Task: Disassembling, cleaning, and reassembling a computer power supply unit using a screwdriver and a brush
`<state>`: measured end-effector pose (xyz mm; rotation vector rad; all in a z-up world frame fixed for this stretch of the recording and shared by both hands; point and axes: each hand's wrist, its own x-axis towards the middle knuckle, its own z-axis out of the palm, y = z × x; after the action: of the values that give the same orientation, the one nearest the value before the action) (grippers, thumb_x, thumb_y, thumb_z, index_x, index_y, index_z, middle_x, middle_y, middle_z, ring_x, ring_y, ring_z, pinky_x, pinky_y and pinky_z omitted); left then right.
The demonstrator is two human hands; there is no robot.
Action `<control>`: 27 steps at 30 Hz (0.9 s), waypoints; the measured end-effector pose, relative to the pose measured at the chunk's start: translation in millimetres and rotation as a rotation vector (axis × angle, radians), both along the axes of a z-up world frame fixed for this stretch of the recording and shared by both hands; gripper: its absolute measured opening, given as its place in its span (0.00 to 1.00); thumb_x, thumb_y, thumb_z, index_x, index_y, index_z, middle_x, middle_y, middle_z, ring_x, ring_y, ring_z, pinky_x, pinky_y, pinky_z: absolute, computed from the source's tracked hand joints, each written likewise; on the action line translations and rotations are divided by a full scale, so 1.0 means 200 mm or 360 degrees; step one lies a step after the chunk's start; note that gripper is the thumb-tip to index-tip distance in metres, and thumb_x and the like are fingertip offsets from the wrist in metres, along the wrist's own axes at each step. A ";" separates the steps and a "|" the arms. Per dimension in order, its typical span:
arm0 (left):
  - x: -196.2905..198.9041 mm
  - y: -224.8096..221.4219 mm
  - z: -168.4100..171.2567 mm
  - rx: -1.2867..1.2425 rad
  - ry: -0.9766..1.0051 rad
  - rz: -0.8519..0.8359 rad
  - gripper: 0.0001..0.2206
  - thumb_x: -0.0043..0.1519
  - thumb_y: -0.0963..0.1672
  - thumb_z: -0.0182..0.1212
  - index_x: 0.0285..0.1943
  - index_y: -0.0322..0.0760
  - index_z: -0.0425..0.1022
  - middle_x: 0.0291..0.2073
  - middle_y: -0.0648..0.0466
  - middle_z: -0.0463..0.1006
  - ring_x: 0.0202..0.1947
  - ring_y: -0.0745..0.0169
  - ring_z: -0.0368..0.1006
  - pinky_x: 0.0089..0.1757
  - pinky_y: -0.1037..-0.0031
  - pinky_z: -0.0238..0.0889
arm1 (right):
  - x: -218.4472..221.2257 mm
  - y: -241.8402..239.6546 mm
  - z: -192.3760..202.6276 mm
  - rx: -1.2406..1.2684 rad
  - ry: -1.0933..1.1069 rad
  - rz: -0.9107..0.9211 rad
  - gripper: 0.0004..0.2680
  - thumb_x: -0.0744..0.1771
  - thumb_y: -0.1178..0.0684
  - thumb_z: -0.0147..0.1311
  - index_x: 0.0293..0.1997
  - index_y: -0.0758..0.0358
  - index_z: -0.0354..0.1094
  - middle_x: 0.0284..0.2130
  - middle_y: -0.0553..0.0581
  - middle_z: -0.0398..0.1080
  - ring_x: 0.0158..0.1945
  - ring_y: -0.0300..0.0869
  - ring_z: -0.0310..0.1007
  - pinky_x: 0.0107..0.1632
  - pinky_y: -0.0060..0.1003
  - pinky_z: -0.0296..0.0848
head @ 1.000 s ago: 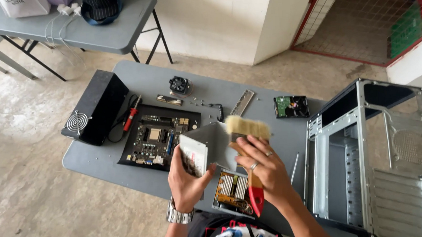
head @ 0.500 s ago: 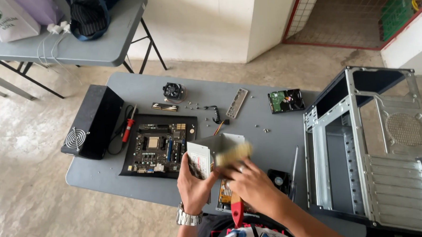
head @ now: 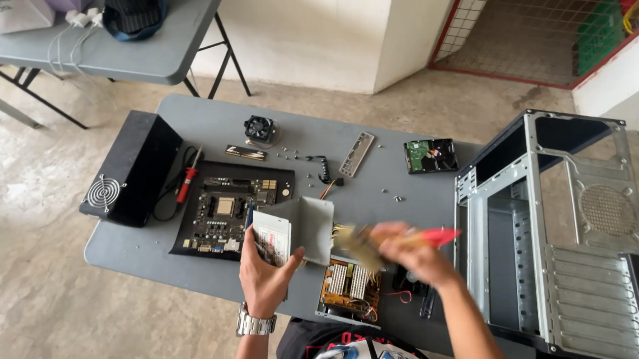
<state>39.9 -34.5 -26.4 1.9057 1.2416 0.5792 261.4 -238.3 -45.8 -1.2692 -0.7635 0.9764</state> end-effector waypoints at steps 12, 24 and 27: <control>-0.16 -0.17 -0.02 -0.0445 0.0125 0.0186 0.50 0.35 0.53 0.78 0.70 0.40 0.56 0.59 0.36 0.66 0.62 0.34 0.61 0.60 0.50 0.51 | 0.62 0.03 -1.26 -0.0121 0.1856 -0.1370 0.17 0.64 0.53 0.56 0.55 0.70 0.56 0.51 0.65 0.63 0.59 0.58 0.62 0.62 0.62 0.57; -0.14 -0.12 -0.04 -0.0434 0.0083 0.0049 0.51 0.36 0.53 0.78 0.70 0.40 0.54 0.60 0.33 0.64 0.62 0.32 0.58 0.59 0.45 0.49 | 0.20 0.16 -1.18 -0.0468 0.1576 -0.0958 0.07 0.65 0.53 0.47 0.45 0.57 0.57 0.47 0.56 0.71 0.48 0.55 0.73 0.50 0.54 0.74; -0.12 -0.11 -0.04 -0.0407 0.0147 -0.0026 0.51 0.36 0.53 0.78 0.70 0.39 0.54 0.60 0.34 0.64 0.63 0.31 0.58 0.59 0.45 0.49 | 0.17 0.11 -1.22 -0.0689 0.1493 -0.0781 0.10 0.64 0.44 0.51 0.45 0.52 0.59 0.47 0.54 0.73 0.44 0.50 0.75 0.42 0.45 0.74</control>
<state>15.3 -56.9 -34.1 1.7415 1.2909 0.3097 295.0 -217.2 -289.5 -1.0932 0.4878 1.1895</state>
